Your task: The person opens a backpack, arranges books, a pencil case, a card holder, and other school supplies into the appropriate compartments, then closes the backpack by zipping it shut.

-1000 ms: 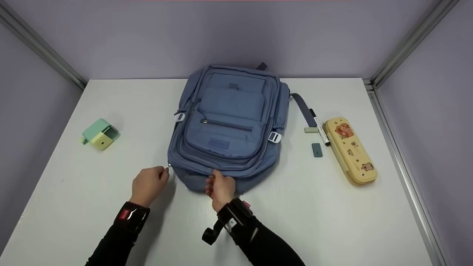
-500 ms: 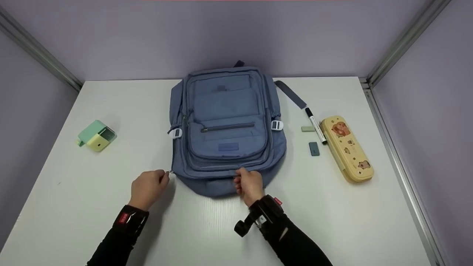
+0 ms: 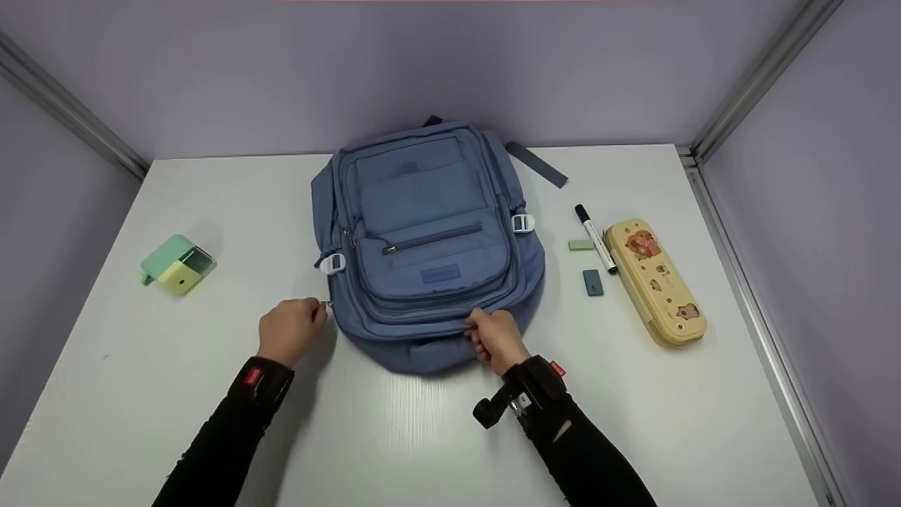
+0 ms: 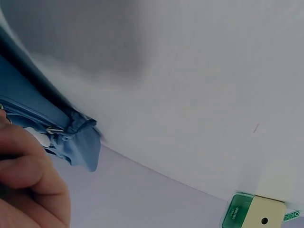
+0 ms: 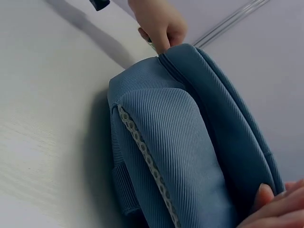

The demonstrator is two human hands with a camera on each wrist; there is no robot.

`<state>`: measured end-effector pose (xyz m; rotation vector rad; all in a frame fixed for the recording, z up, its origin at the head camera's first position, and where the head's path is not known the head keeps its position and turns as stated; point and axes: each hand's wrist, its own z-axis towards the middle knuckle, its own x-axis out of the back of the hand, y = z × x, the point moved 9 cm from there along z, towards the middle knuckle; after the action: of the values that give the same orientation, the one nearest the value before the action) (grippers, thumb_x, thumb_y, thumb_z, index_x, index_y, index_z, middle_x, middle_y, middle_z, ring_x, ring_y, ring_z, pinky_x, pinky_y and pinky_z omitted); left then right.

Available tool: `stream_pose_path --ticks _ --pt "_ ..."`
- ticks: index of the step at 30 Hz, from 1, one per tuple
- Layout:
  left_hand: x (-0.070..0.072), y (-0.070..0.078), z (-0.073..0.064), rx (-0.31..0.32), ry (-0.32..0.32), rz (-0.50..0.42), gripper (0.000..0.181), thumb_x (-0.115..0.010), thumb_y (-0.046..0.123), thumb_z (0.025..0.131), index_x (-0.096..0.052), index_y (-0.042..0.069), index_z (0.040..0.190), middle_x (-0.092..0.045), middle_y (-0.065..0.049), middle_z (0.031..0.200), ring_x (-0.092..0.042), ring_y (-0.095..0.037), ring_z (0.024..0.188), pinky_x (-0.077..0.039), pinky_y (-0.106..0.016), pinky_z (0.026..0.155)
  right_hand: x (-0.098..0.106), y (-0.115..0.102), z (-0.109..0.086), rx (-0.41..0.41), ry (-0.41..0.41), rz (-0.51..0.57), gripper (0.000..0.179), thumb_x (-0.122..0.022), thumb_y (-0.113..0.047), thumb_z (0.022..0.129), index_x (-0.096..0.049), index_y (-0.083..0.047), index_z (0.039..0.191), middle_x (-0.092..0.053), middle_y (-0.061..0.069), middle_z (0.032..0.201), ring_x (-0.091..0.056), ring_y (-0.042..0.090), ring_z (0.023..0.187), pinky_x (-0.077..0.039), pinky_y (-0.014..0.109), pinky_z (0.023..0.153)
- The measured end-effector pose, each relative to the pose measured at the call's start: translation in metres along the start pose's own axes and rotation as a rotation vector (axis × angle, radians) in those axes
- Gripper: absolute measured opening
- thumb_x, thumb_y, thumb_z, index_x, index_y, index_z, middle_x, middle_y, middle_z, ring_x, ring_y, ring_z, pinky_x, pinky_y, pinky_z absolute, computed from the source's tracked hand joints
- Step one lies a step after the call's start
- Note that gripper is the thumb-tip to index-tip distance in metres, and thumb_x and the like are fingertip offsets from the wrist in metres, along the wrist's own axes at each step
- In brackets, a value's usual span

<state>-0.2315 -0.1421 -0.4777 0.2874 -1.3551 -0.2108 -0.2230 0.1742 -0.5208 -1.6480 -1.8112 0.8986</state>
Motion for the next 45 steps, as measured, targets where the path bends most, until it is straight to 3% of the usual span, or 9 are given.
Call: stream_pose_path --ticks 7,12,18,27,31,34,37,40,45 --pt "-0.006 -0.012 0.040 0.026 0.092 0.058 0.029 -0.061 0.011 0.086 -0.060 0.001 0.058 -0.066 -0.019 0.061 -0.063 -0.036 0.053 -0.049 -0.052 0.047 -0.003 0.001 0.000 0.012 -0.013 -0.019 0.028 -0.051 -0.009 0.087 -0.055 -0.010 0.059 -0.040 -0.011 0.045 -0.034 0.002 0.043 -0.028 0.017 0.042" --pt "-0.011 -0.013 0.053 0.043 0.111 0.077 0.024 -0.062 0.011 0.087 -0.065 -0.003 0.067 -0.069 -0.022 0.066 -0.066 -0.039 0.058 -0.052 -0.054 0.050 -0.004 0.002 0.000 0.021 -0.011 -0.034 0.027 -0.051 -0.010 0.087 -0.056 -0.010 0.060 -0.041 -0.011 0.045 -0.034 0.002 0.042 -0.028 0.017 0.043" --pt "-0.009 -0.012 0.050 0.032 0.111 0.050 0.026 -0.062 0.014 0.091 -0.065 -0.001 0.070 -0.068 -0.022 0.067 -0.066 -0.039 0.059 -0.052 -0.053 0.051 -0.004 0.004 0.000 0.031 0.009 -0.022 0.027 -0.052 -0.011 0.088 -0.057 -0.009 0.061 -0.042 -0.011 0.045 -0.036 0.002 0.041 -0.030 0.018 0.042" --pt "-0.009 -0.011 0.035 0.032 -0.087 0.016 0.023 -0.063 0.020 0.093 -0.066 0.001 0.080 -0.070 -0.020 0.076 -0.069 -0.038 0.069 -0.054 -0.052 0.058 -0.004 0.006 0.000 0.030 0.027 0.015 0.027 -0.052 -0.012 0.090 -0.059 -0.010 0.064 -0.044 -0.010 0.047 -0.039 0.003 0.042 -0.032 0.018 0.043" --pt "-0.001 -0.006 0.031 0.028 -0.070 -0.001 0.018 -0.065 0.018 0.092 -0.065 0.003 0.082 -0.069 -0.018 0.078 -0.068 -0.036 0.068 -0.054 -0.049 0.058 -0.002 0.008 0.000 0.042 0.052 0.003 0.026 -0.053 -0.012 0.090 -0.059 -0.009 0.066 -0.044 -0.010 0.047 -0.040 0.003 0.041 -0.032 0.018 0.043" --pt "0.007 0.013 0.027 -0.094 -0.004 -0.028 0.010 -0.066 0.011 0.090 -0.067 0.004 0.096 -0.068 -0.017 0.089 -0.066 -0.036 0.074 -0.054 -0.048 0.062 0.001 0.008 -0.002 0.058 0.092 -0.010 0.026 -0.053 -0.012 0.090 -0.059 -0.009 0.065 -0.045 -0.009 0.046 -0.041 0.004 0.040 -0.033 0.019 0.042" --pt "0.011 0.039 0.020 -0.293 0.022 -0.041 0.028 -0.064 0.002 0.086 -0.067 0.009 0.114 -0.065 -0.016 0.108 -0.064 -0.036 0.090 -0.053 -0.049 0.071 0.000 0.008 -0.007 0.079 0.124 -0.012 0.028 -0.054 -0.016 0.094 -0.059 -0.009 0.068 -0.046 -0.008 0.047 -0.042 0.004 0.041 -0.035 0.019 0.043" --pt "0.008 0.058 0.010 -0.452 -0.021 -0.044 0.041 -0.062 -0.005 0.084 -0.067 0.015 0.121 -0.063 -0.013 0.119 -0.061 -0.035 0.107 -0.051 -0.051 0.083 -0.006 0.012 -0.013 0.096 0.136 -0.005 0.030 -0.053 -0.020 0.099 -0.060 -0.007 0.073 -0.048 -0.007 0.049 -0.043 0.005 0.042 -0.037 0.019 0.044" --pt "0.003 0.068 -0.003 -0.568 -0.107 -0.065 0.045 -0.060 -0.007 0.086 -0.066 0.017 0.123 -0.065 -0.007 0.121 -0.060 -0.030 0.116 -0.047 -0.053 0.096 -0.024 0.023 -0.021 0.094 0.099 -0.006 0.032 -0.051 -0.024 0.102 -0.062 -0.006 0.079 -0.049 -0.006 0.051 -0.044 0.006 0.045 -0.039 0.021 0.047"
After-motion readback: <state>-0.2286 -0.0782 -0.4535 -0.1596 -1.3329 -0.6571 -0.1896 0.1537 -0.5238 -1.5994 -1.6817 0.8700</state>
